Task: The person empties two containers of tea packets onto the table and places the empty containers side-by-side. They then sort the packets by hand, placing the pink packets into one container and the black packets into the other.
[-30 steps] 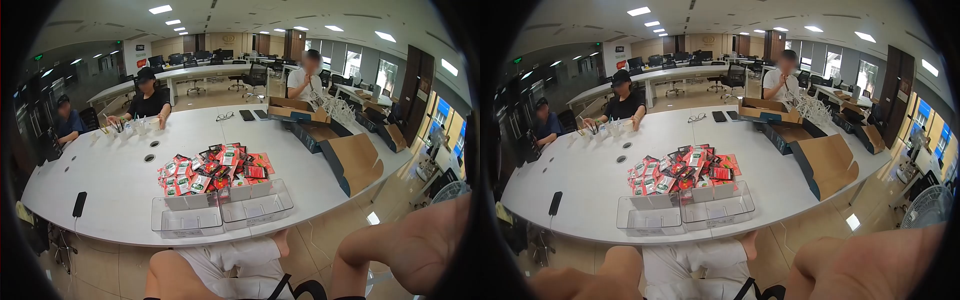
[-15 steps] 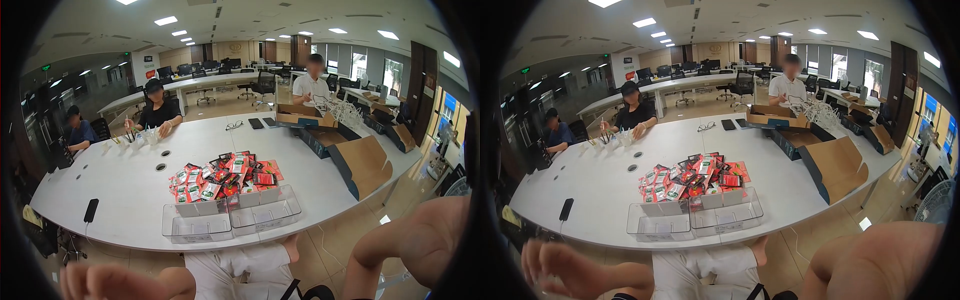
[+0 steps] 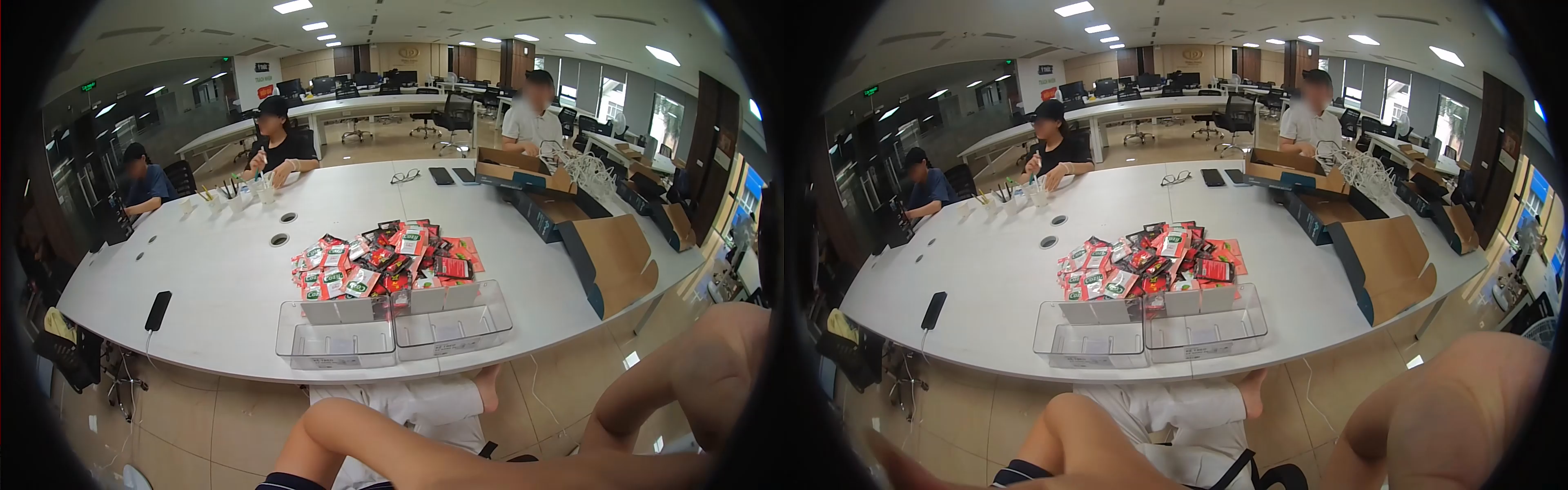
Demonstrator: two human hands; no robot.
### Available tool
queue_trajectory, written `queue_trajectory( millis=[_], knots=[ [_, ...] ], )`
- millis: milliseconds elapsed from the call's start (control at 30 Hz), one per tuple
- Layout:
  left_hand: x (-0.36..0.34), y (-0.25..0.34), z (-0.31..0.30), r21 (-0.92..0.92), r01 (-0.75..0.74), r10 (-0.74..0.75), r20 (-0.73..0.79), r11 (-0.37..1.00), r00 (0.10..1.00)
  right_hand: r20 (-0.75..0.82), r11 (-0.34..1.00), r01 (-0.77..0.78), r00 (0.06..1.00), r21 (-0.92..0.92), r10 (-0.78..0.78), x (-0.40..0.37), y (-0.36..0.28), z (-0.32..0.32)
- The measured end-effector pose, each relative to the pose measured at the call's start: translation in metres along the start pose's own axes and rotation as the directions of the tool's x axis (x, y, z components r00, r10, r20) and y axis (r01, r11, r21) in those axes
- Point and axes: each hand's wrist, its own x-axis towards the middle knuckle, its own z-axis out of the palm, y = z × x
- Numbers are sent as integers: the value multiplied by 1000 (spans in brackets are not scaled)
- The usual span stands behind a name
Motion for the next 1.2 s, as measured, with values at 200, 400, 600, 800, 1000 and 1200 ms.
queue_trajectory(
  millis=[200,400,600,800,1000,1200],
  knots=[
    [2,-25,3,-163,256,-230,164,953,959,-1,1000,-12,1000,13,12,-5,2,0],
    [-4,-36,9,-222,502,-440,275,836,855,-3,999,-7,1000,41,7,-8,5,2],
    [-60,-59,-48,218,371,-422,287,903,860,13,999,-12,1000,43,12,-6,-3,1],
    [-107,43,-38,991,-95,242,69,98,968,17,997,-26,1000,71,25,-10,-3,6],
    [-126,75,33,966,3,550,145,-259,822,21,994,-42,999,106,40,-17,2,13],
    [-142,94,23,957,-54,429,177,-284,886,-76,995,-58,995,84,65,-20,5,30]
  ],
)
